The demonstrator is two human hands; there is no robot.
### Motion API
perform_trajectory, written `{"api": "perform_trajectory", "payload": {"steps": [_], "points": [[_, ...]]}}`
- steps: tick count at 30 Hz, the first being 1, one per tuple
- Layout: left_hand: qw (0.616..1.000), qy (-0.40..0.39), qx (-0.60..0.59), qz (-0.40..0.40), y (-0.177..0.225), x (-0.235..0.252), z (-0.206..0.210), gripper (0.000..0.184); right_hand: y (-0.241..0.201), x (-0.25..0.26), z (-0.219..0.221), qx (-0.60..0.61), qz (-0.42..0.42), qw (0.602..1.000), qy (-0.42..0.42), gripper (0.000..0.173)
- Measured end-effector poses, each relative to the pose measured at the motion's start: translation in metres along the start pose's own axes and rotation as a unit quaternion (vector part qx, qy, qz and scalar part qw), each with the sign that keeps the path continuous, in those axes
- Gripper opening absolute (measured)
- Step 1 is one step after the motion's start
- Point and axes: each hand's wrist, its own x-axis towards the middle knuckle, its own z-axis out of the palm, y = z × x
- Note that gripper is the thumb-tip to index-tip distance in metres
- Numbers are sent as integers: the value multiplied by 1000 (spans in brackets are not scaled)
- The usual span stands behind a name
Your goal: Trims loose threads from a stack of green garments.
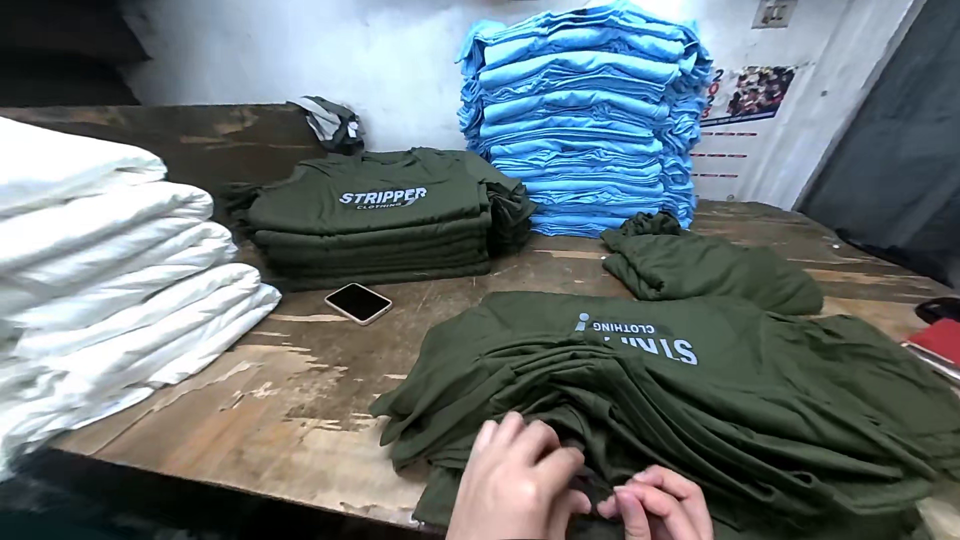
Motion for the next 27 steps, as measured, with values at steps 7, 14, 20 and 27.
{"api": "perform_trajectory", "payload": {"steps": [7,14,20,27], "points": [[1000,-5,10,24,-9,3,-1,21,8,0,-12,-9,-43,997,-70,17],[999,29,1,-44,-32,-5,-12,30,-5,6,9,-185,-46,977,-96,20],[999,21,26,-20,-18,-12,-20,20,8,-3,1,-16,-60,998,14,6],[997,11,60,49,6,-4,6,17,6,-3,5,-33,-37,999,16,3]]}}
